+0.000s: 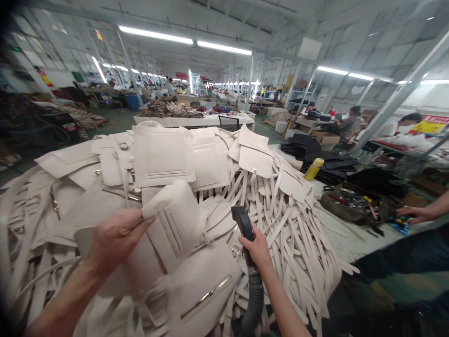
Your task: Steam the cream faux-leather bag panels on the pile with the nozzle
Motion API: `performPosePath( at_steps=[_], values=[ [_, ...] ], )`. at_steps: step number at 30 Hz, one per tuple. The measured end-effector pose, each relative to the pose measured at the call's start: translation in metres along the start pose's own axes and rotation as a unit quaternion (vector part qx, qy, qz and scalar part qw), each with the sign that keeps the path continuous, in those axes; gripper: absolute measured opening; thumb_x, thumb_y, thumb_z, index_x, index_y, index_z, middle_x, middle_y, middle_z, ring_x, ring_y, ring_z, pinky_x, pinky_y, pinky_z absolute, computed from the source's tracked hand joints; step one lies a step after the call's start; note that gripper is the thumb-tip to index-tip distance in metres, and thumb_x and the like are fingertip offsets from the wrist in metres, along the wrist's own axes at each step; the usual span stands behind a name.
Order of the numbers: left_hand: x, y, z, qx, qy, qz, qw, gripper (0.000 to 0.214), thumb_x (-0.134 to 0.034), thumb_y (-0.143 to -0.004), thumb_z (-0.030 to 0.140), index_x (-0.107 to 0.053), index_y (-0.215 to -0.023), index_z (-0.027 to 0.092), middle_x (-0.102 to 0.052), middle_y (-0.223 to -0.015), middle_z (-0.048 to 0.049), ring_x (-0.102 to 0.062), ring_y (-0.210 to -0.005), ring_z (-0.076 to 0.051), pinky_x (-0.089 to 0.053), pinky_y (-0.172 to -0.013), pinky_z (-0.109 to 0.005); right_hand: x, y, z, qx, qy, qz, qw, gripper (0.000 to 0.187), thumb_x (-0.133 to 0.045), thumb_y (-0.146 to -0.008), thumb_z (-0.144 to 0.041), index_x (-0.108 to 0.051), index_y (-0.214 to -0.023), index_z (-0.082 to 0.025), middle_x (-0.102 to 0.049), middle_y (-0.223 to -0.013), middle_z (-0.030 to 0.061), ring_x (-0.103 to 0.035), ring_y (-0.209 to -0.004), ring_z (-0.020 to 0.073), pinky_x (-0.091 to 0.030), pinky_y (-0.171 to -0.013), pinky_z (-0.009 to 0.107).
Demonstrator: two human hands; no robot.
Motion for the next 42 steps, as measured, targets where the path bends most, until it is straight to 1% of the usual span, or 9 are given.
performPosePath(
  at_steps=[3,6,10,13,17,21,27,32,42],
  values=[
    [0.008,-0.001,0.057,-0.165,-0.149,-0.032,0.974,0.030,-0.040,-0.084,0.035,-0.054,-0.064,0.019,-0.049,-0.062,-0.0001,-0.046,-0.068,-0.017,-0.033,-0.067,-0.028,0.030,0.017,-0.002,-0.003,-0.004,0.053,0.999,0.069,-0.060,-0.067,-0.030,-0.031,-0.129,-0.019,-0.053,-0.049,-0.0052,-0.050,-0.039,0.0123,-0.041,-0.035,0.020],
    [-0.064,0.045,0.080,-0.273,-0.167,-0.168,0.932,0.012,-0.044,-0.083,0.019,-0.056,-0.083,0.021,-0.055,-0.073,-0.0011,-0.047,-0.070,-0.019,-0.034,-0.064,-0.030,0.058,0.034,0.001,-0.020,0.009,0.109,0.994,0.072,-0.061,-0.066,-0.032,-0.031,-0.130,-0.019,-0.054,-0.049,-0.0048,-0.049,-0.039,0.0137,-0.041,-0.035,0.022],
    [-0.183,0.136,0.055,-0.252,-0.160,-0.277,0.914,0.015,-0.047,-0.077,0.004,-0.056,-0.082,0.015,-0.058,-0.079,-0.0059,-0.051,-0.075,-0.021,-0.037,-0.067,-0.033,0.088,0.057,0.005,-0.039,0.105,0.149,0.983,0.072,-0.062,-0.065,-0.035,-0.034,-0.130,-0.019,-0.060,-0.058,-0.0011,-0.055,-0.046,0.0170,-0.045,-0.041,0.026],
    [-0.217,0.174,0.031,-0.222,-0.142,-0.272,0.926,0.020,-0.044,-0.078,0.002,-0.056,-0.091,0.013,-0.058,-0.080,-0.0067,-0.051,-0.075,-0.021,-0.038,-0.067,-0.034,0.088,0.071,0.006,-0.030,0.171,0.100,0.980,0.073,-0.062,-0.065,-0.031,-0.033,-0.131,-0.018,-0.065,-0.095,0.0078,-0.061,-0.082,0.0237,-0.050,-0.073,0.034],
    [-0.205,0.175,0.023,-0.212,-0.091,-0.250,0.940,0.020,-0.042,-0.080,0.004,-0.054,-0.092,0.015,-0.056,-0.081,-0.0059,-0.049,-0.076,-0.020,-0.037,-0.069,-0.034,0.043,0.093,0.018,-0.025,0.170,-0.077,0.982,0.067,-0.055,-0.063,-0.014,-0.039,-0.128,-0.020,-0.046,-0.129,0.0046,-0.039,-0.119,0.0222,-0.027,-0.103,0.036],
    [-0.196,0.168,0.025,-0.186,-0.095,-0.266,0.941,0.016,-0.042,-0.081,0.005,-0.053,-0.079,0.016,-0.054,-0.078,-0.0049,-0.047,-0.072,-0.019,-0.036,-0.068,-0.033,-0.015,0.115,0.043,-0.082,0.132,-0.229,0.961,0.072,-0.048,-0.057,-0.006,-0.041,-0.127,-0.020,-0.061,-0.108,0.0030,-0.060,-0.086,0.0209,-0.047,-0.078,0.032],
    [-0.200,0.168,0.019,-0.147,-0.108,-0.300,0.936,0.018,-0.040,-0.080,0.004,-0.053,-0.078,0.016,-0.055,-0.078,-0.0053,-0.049,-0.074,-0.020,-0.037,-0.070,-0.034,-0.062,0.116,0.056,-0.044,0.131,-0.269,0.953,0.070,-0.050,-0.052,-0.006,-0.049,-0.121,-0.022,-0.065,-0.094,-0.0020,-0.058,-0.084,0.0205,-0.047,-0.075,0.028],
    [-0.192,0.165,0.008,-0.121,-0.126,-0.310,0.934,0.027,-0.038,-0.077,-0.002,-0.054,-0.090,0.017,-0.056,-0.085,-0.0050,-0.050,-0.078,-0.020,-0.039,-0.073,-0.034,-0.049,0.097,0.052,-0.038,0.036,-0.174,0.983,0.069,-0.052,-0.058,-0.010,-0.043,-0.126,-0.020,-0.060,-0.107,0.0033,-0.057,-0.066,0.0135,-0.047,-0.060,0.023],
    [-0.200,0.196,-0.007,-0.163,-0.180,-0.327,0.913,0.053,-0.039,-0.076,-0.004,-0.037,-0.124,0.019,-0.056,-0.095,-0.0068,-0.052,-0.085,-0.021,-0.044,-0.073,-0.035,0.004,0.015,0.081,-0.139,0.002,-0.087,0.986,0.052,-0.054,-0.060,-0.025,-0.048,-0.111,-0.014,-0.051,-0.046,-0.0056,-0.049,-0.034,0.0142,-0.038,-0.031,0.022]
  ],
)
Point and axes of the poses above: each hand's wrist, its own y-axis away from the middle knuckle, its own x-axis out of the back of the hand, z = x × y, the point moved 7 cm from there along -y, towards the middle knuckle
